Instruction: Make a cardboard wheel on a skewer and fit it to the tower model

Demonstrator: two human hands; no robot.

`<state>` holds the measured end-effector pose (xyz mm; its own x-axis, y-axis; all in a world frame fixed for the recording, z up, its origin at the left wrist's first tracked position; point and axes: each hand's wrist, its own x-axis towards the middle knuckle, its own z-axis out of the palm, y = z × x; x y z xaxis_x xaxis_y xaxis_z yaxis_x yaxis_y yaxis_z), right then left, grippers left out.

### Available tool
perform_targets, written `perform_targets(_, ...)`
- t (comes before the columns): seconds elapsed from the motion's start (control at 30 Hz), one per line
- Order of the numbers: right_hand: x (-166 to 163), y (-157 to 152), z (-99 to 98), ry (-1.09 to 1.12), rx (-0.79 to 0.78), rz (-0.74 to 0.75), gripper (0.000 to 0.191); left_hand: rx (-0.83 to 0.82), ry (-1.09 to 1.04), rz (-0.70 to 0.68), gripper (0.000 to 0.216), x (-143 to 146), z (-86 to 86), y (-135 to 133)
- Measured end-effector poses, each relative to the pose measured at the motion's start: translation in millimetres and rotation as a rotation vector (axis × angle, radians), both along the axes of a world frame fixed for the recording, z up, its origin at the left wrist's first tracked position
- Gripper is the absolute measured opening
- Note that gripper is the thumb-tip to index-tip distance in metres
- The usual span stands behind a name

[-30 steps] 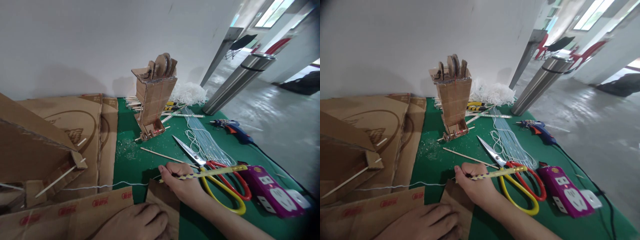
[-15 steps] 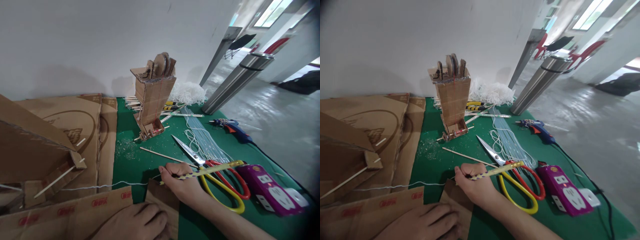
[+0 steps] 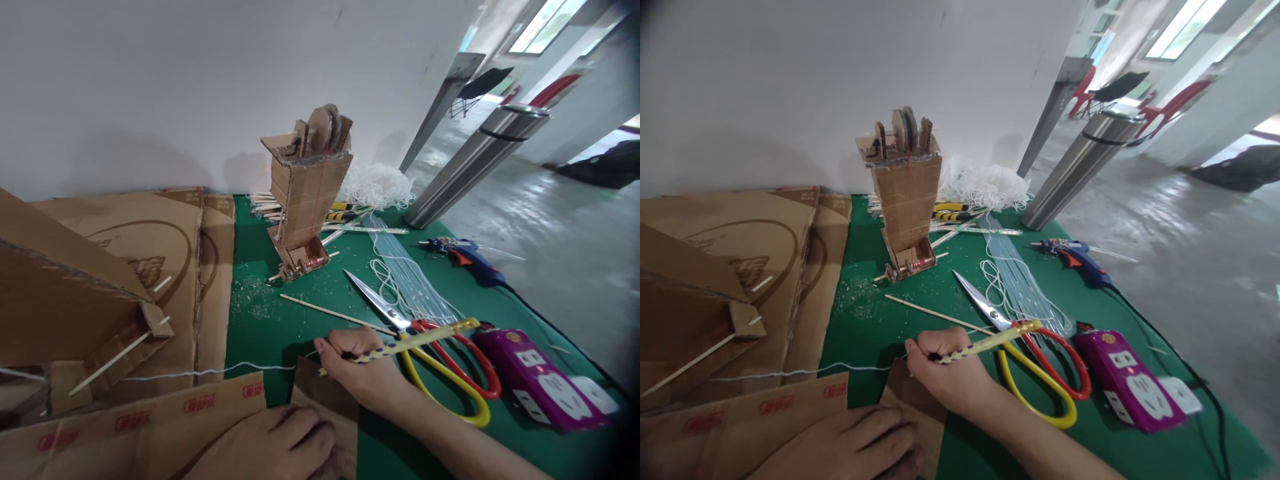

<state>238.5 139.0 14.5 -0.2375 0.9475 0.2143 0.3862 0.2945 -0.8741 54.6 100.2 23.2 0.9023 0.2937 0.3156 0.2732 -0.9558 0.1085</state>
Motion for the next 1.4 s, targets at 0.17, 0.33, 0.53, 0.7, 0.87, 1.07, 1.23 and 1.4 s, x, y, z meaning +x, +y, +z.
perform_targets(0.17,2.1,-0.3,0.2,0.008,-0.011,0.034,0.048,0.004,-0.003,-0.02,0.006,-0.1,-3.1,1.2)
perform_targets(0.33,15.3,-7.3,8.0,-0.015,-0.01,0.055,0.047,0.019,0.025,-0.008,0.007,-0.9,3.2,1.6)
perform_targets(0.53,29.3,-44.5,14.7,-0.48,0.218,-0.057,0.014,0.065,0.005,0.0,0.015,-0.9,9.5,4.3)
perform_targets(0.7,39.1,-74.0,10.9,-0.722,0.361,0.107,0.045,0.088,-0.051,0.025,0.022,-0.5,9.7,4.2)
perform_targets(0.87,41.4,-74.1,9.6,-0.801,0.282,0.178,0.042,0.053,-0.018,0.042,0.016,-1.3,11.5,4.0)
perform_targets(1.07,68.1,-47.7,35.2,-0.728,0.022,0.469,0.041,-0.071,0.048,0.38,0.048,-5.9,16.5,2.8)
perform_targets(1.23,75.7,-32.5,46.2,-0.536,0.114,0.36,0.014,-0.137,0.027,0.347,0.034,-5.2,15.6,3.2)
perform_targets(1.4,44.4,-40.1,30.8,-0.075,0.101,0.009,0.059,-0.088,-0.026,0.31,0.019,-4.7,14.0,3.0)
